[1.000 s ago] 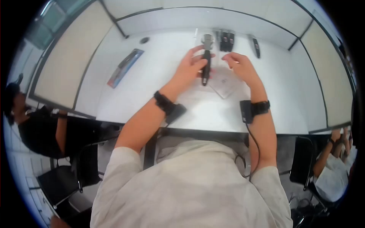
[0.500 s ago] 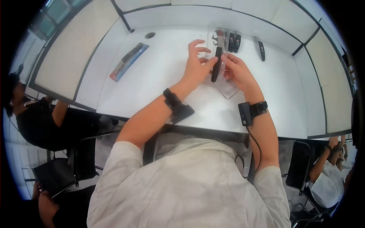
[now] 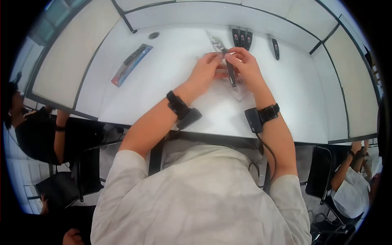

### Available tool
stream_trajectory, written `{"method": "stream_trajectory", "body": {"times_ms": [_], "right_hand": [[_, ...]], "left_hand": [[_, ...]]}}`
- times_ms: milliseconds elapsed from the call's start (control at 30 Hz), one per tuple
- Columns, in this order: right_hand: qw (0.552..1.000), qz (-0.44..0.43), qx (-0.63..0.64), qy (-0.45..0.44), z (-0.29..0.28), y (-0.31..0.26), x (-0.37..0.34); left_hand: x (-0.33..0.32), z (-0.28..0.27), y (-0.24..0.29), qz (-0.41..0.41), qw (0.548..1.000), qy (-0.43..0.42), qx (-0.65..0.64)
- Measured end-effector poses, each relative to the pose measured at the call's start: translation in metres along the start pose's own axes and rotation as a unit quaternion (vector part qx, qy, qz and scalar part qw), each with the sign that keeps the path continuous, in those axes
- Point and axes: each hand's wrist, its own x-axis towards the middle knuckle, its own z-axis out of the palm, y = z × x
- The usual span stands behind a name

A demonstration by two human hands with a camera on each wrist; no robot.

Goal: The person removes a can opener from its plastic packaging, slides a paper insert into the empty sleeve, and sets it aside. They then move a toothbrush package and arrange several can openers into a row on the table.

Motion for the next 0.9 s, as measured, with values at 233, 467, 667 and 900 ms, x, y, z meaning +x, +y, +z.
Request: {"method": "stream_trajectory", "body": {"times_ms": [233, 467, 667, 900], "right_hand": [[1.000, -0.011, 0.011, 0.010, -0.001, -0.005, -0.002], [0.994, -0.044, 0.070, 0.075, -0.015, -0.009, 0.003], [0.964, -0.089, -0.206, 0.145, -0.035, -0.013, 0.000], [0.893, -0.080, -0.424, 0.125, -0.038, -0.006, -0.003]], "left_hand": [[0.010, -0.012, -0.013, -0.017, 0.997, -0.017, -0.079], [0.007, -0.015, -0.006, -0.004, 0.998, 0.049, -0.037], [0.016, -0.051, 0.015, 0.048, 0.985, 0.144, 0.081], [0.020, -0.056, 0.018, 0.029, 0.974, 0.209, 0.084]]}}
